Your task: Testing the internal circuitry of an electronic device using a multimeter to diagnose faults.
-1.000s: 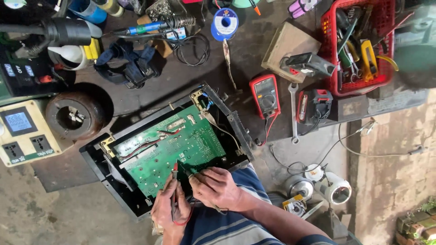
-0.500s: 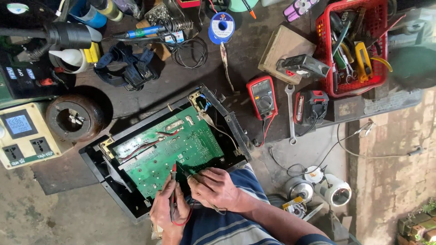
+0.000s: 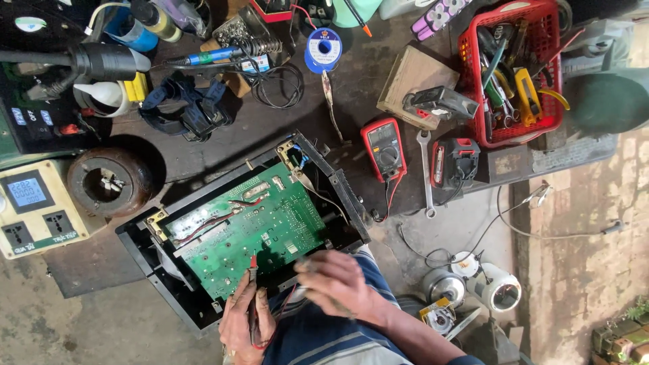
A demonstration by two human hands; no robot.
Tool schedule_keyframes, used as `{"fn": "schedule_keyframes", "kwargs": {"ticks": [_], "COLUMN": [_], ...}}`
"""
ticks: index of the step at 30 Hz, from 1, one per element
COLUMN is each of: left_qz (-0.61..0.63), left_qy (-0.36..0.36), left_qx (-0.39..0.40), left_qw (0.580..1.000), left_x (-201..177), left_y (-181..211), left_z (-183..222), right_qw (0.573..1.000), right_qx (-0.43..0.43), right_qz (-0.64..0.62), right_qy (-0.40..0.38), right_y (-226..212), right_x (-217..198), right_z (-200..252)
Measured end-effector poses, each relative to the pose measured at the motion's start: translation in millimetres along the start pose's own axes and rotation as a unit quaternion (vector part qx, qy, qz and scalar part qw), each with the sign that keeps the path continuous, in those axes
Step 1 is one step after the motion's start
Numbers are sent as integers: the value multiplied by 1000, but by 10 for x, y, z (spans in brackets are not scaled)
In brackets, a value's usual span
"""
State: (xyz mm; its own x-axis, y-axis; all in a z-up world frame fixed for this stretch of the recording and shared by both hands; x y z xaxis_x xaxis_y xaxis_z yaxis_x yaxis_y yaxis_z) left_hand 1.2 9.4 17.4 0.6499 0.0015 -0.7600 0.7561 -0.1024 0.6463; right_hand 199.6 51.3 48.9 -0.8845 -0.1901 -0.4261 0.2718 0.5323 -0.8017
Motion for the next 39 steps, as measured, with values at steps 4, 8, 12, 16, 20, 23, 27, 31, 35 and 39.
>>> {"fn": "schedule_keyframes", "kwargs": {"ticks": [4, 8, 12, 16, 20, 23, 27, 31, 35, 39], "left_qz": [-46, -2, -7, -3, 7, 13, 3, 2, -6, -4], "left_qy": [-56, 4, -3, -9, -7, -8, -10, -9, -7, -9], "left_qx": [-81, 19, 45, 55, 58, 70, 48, 57, 78, 65], "left_qw": [994, 1000, 999, 998, 998, 997, 999, 998, 997, 998], "left_x": [182, 117, 100, 98, 93, 96, 94, 90, 61, 103], "left_y": [-355, -193, -188, -196, -178, -180, -170, -152, -85, -164], "left_z": [264, 119, 93, 93, 70, 70, 68, 49, -17, 73], "right_qw": [969, 897, 895, 905, 905, 915, 927, 918, 903, 902], "right_qx": [93, 217, 257, 250, 239, 219, 217, 241, 245, 253], "right_qz": [173, 300, 294, 309, 324, 312, 277, 277, 315, 309], "right_qy": [149, 240, 216, 154, 136, 135, 131, 151, 157, 163], "right_y": [401, 912, 1253, 1547, 1726, 1778, 1730, 1770, 1819, 1774], "right_x": [-270, -679, -869, -973, -1054, -1089, -1094, -1087, -1066, -1050], "right_z": [487, 881, 905, 873, 821, 789, 750, 763, 792, 733]}}
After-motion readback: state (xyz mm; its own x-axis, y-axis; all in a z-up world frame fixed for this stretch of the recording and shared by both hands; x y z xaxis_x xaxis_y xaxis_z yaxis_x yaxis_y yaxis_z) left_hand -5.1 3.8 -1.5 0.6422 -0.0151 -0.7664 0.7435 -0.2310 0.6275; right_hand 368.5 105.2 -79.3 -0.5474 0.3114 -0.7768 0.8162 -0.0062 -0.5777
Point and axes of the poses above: each hand's wrist, its own z-axis away from the middle knuckle, its own x-axis out of the palm, y = z × x, the point moved 3 cm from there along -z, towards the middle knuckle, and after that the axes turned 12 degrees about -y, right-handed, at the moved point
